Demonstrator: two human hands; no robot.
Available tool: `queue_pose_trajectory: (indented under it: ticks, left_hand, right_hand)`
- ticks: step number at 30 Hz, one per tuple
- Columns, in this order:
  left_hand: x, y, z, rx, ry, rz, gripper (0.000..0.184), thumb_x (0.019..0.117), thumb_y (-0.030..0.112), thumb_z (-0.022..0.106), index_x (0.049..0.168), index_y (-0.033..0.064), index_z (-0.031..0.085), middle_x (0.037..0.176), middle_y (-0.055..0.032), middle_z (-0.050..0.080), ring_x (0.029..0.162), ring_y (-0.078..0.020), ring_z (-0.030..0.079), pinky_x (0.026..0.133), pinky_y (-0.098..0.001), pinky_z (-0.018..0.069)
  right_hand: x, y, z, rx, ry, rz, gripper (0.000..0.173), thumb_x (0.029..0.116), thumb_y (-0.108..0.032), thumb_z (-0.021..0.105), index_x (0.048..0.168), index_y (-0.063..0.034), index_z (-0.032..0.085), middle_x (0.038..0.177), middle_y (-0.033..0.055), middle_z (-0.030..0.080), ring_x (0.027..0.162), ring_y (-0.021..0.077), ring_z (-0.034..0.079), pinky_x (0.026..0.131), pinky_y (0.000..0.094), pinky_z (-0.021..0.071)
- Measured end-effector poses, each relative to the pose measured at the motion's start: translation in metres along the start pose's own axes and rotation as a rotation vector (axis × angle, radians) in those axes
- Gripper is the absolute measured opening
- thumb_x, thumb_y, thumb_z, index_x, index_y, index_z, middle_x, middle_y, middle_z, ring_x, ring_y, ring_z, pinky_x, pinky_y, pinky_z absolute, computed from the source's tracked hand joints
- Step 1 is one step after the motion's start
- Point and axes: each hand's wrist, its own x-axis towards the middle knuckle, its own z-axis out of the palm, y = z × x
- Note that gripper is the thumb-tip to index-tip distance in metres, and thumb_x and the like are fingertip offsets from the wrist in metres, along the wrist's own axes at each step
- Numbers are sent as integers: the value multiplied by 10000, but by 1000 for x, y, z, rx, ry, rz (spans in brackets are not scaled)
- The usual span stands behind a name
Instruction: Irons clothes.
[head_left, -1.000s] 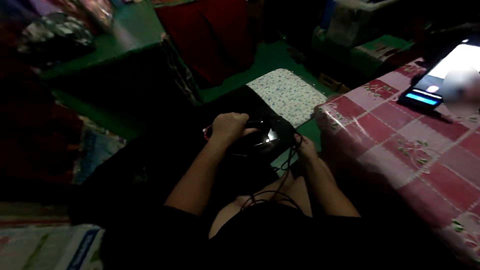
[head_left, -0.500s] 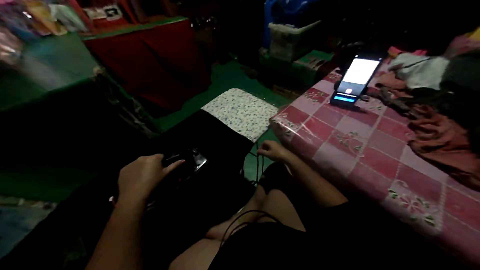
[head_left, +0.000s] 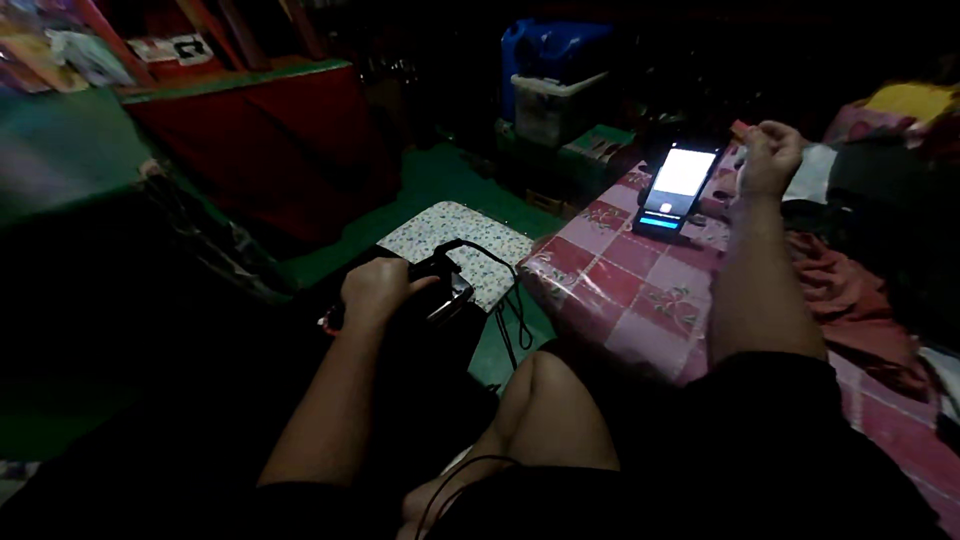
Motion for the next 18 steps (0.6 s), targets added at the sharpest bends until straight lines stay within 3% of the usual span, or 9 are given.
queue_pose_trajectory:
  ticks: [4,7,12,18]
  left_hand:
    - [-2,1,-1,20,-18,-7,620,976,588,583,1028,-22,680,1007,-282,693,1021,-480,675,813,-652,510]
    - [-4,2,0,25,-9,-17,612,975,574,593,1037,-28,687,1005,-285,696,1022,-481,676,814,-655,509]
    - [-5,3,-1,49,-13,-24,610,978,576,586,1047,-21,683,1020,-274,697,1034,-472,676,828,-645,513]
    - [-6,3,0,40,5,-13,610,977,567,593,1007,-36,676,982,-289,691,995,-493,676,790,-670,508]
  right_hand:
    - [1,17,5,80,-79,128,432,1055,-235,537,1426,-13,523,1324,142,592,1066,140,614,889,294,528]
    - [-7,13,8,90,-93,153,405,1038,-210,509,1408,-59,569,1286,104,615,1038,135,589,841,327,496]
    - [-5,22,8,107,-105,41,383,996,-118,532,1360,-11,580,1095,47,635,834,37,576,709,221,485]
    - [-1,31,9,106,-105,-35,388,993,-106,554,1353,39,566,1109,74,642,853,26,585,745,202,495]
